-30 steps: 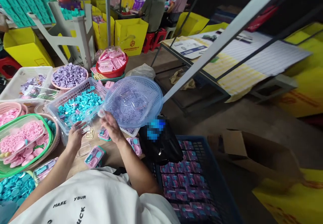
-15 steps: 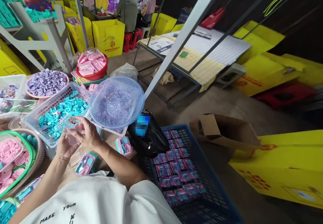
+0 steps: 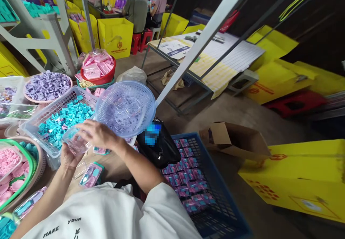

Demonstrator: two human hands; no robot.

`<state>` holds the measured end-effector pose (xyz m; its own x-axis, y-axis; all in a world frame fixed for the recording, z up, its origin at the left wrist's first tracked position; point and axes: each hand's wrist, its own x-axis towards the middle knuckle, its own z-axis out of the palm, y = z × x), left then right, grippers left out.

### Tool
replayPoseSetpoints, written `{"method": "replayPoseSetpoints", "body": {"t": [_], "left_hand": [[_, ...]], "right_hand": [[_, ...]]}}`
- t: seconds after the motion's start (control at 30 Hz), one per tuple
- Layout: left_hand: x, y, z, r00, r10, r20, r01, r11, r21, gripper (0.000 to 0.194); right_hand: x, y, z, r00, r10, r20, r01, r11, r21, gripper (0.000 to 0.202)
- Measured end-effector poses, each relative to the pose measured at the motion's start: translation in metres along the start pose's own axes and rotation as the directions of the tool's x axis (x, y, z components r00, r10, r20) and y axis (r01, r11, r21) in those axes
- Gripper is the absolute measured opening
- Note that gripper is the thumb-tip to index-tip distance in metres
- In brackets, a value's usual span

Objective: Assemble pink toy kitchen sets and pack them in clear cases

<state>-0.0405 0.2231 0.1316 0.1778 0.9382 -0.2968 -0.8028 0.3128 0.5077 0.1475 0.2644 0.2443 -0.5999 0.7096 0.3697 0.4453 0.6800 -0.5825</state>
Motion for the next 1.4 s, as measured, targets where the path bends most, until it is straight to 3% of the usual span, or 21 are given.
{"method": "replayPoseSetpoints", "body": {"t": [0.07,0.1,0.17,0.2,0.27,0.37,0.43,0.5,0.53,0.57,0.6,0.67,0.7,0.8,0.9,1.07,1.27,1.4], "left_hand": [[-0.004,-0.005,-0.005,0.996,-0.075,0.040,0.077,0.996,-0.045,0.080],[-0.006,-0.008,-0.008,0.992,-0.110,0.068,0.114,0.991,-0.067,0.081],[-0.012,-0.010,-0.012,0.970,-0.183,0.158,0.199,0.975,-0.096,0.081],[-0.016,-0.010,-0.014,0.949,-0.225,0.220,0.251,0.963,-0.099,0.083],[-0.025,-0.009,-0.016,0.884,-0.323,0.339,0.369,0.926,-0.081,0.089],[-0.047,-0.008,-0.018,0.787,-0.458,0.414,0.520,0.853,-0.043,0.088],[-0.063,-0.010,-0.020,0.747,-0.536,0.393,0.592,0.806,-0.027,0.082],[-0.076,-0.013,-0.024,0.741,-0.579,0.340,0.621,0.784,-0.021,0.070],[-0.080,-0.014,-0.025,0.756,-0.578,0.308,0.613,0.790,-0.021,0.062],[-0.083,-0.015,-0.027,0.778,-0.563,0.279,0.591,0.806,-0.021,0.053],[-0.084,-0.015,-0.027,0.802,-0.540,0.254,0.563,0.827,-0.019,0.044],[-0.084,-0.012,-0.026,0.816,-0.524,0.245,0.536,0.844,0.020,0.039],[-0.083,-0.010,-0.024,0.811,-0.527,0.254,0.533,0.845,0.049,0.042],[-0.081,-0.003,-0.017,0.795,-0.538,0.280,0.532,0.840,0.106,0.057],[-0.084,0.000,-0.012,0.800,-0.530,0.283,0.529,0.844,0.086,0.062],[-0.093,-0.008,-0.025,0.798,-0.506,0.327,0.541,0.840,-0.022,0.063],[-0.100,-0.020,-0.044,0.813,-0.448,0.372,0.544,0.812,-0.211,0.092],[-0.104,-0.020,-0.052,0.843,-0.367,0.392,0.472,0.855,-0.214,0.111]], "right_hand": [[0.002,0.034,-0.033,0.985,0.165,0.045,-0.155,0.974,-0.166,0.032],[0.002,0.053,-0.047,0.950,0.305,0.067,-0.272,0.914,-0.300,0.037],[-0.001,0.092,-0.070,0.789,0.609,0.075,-0.490,0.698,-0.522,0.052],[-0.003,0.110,-0.079,0.723,0.687,0.068,-0.541,0.625,-0.563,0.056],[-0.011,0.136,-0.090,0.641,0.764,0.074,-0.596,0.555,-0.580,0.058],[-0.027,0.151,-0.099,0.627,0.769,0.120,-0.605,0.579,-0.547,0.057],[-0.039,0.144,-0.098,0.637,0.747,0.188,-0.636,0.648,-0.419,0.057],[-0.053,0.126,-0.087,0.680,0.667,0.305,-0.704,0.710,0.014,0.058],[-0.060,0.114,-0.077,0.713,0.602,0.361,-0.700,0.640,0.317,0.062],[-0.067,0.100,-0.064,0.747,0.525,0.408,-0.656,0.483,0.580,0.068],[-0.074,0.086,-0.048,0.768,0.458,0.448,-0.607,0.296,0.738,0.075],[-0.087,0.057,-0.012,0.769,0.359,0.528,-0.564,-0.008,0.826,0.083],[-0.092,0.045,0.005,0.759,0.330,0.561,-0.558,-0.115,0.822,0.084],[-0.101,0.019,0.047,0.721,0.293,0.628,-0.560,-0.286,0.777,0.080],[-0.100,0.010,0.060,0.695,0.303,0.652,-0.575,-0.309,0.757,0.078],[-0.098,0.010,0.050,0.690,0.353,0.632,-0.590,-0.233,0.773,0.077],[-0.100,0.007,0.053,0.706,0.361,0.609,-0.582,-0.195,0.790,0.079],[-0.100,0.005,0.055,0.710,0.365,0.602,-0.578,-0.187,0.795,0.077]]}}
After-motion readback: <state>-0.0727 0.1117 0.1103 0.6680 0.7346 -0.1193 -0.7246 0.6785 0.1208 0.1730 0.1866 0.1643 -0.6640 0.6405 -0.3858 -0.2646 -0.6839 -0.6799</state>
